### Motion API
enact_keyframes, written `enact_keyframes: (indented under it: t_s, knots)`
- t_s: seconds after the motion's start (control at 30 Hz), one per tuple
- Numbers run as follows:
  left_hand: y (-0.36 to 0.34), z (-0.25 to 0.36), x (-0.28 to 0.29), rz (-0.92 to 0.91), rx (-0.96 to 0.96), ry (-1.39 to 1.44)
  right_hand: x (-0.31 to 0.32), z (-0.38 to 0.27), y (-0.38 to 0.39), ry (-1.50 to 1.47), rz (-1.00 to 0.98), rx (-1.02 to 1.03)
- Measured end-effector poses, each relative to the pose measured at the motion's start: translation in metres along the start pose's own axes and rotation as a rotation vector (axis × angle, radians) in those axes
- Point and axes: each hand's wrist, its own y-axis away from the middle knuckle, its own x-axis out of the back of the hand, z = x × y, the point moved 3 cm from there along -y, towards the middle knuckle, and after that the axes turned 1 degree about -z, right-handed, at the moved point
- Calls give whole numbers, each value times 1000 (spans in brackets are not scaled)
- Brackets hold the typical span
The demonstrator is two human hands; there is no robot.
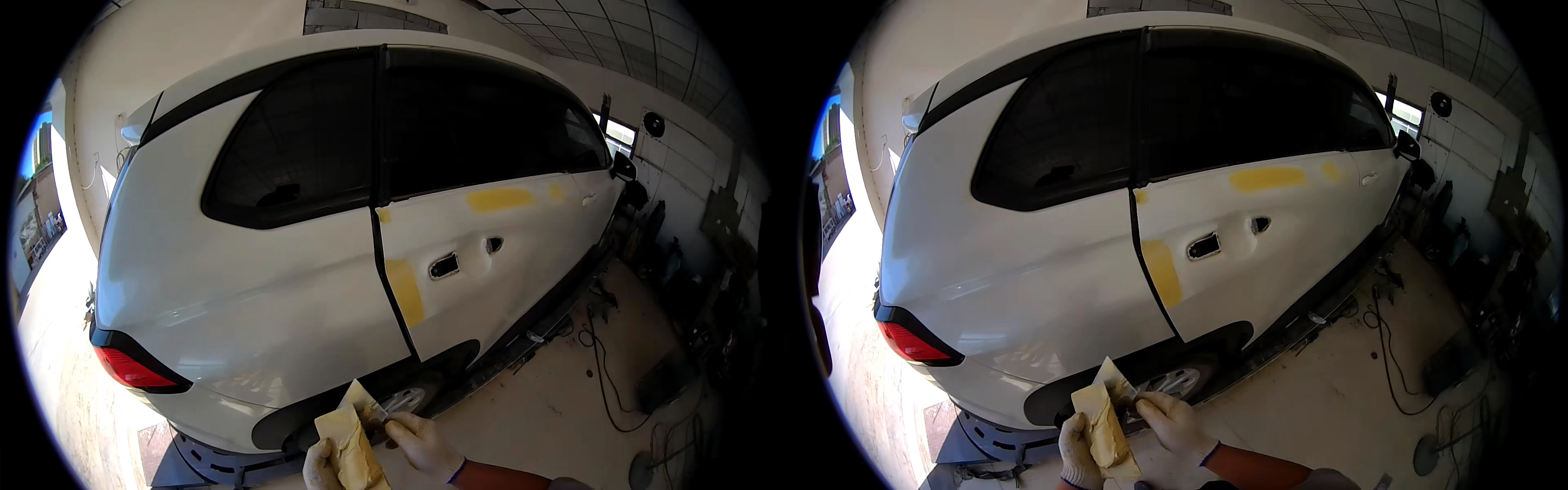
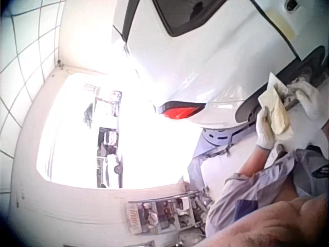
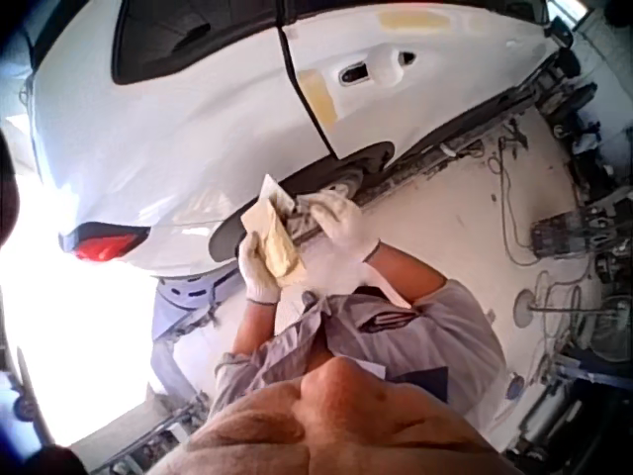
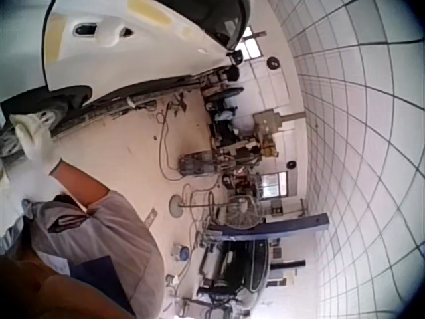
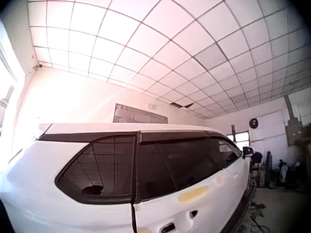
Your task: The person prepares body filler by mixing a paste and a hardener on a cardboard sheet using a scraper. They then apply the mixed filler to the side door of a white car to smooth out imperfections.
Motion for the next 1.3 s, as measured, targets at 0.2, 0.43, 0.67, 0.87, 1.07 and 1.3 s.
enact_keyframes:
  t_s: [0.2, 0.43, 0.67, 0.87, 1.07, 1.3]
  knots:
    - [-29, 83, 22, -195, -173, 39, 57, -108, -99, 1128, 429, 928]
    - [-35, 108, 6, -67, -281, -98, 90, -140, -173, 1413, 41, 1253]
    - [-40, 99, -38, -149, -344, -6, 148, -154, -186, 1141, 670, 982]
    - [-72, 72, -94, 135, -514, 75, 89, -122, -143, 1015, -268, 1402]
    - [-87, 66, -125, -8, -548, -24, 100, -122, -148, 1149, -323, 1304]
    - [-116, 50, -176, -207, -185, -82, 127, -128, -122, 174, -74, 715]
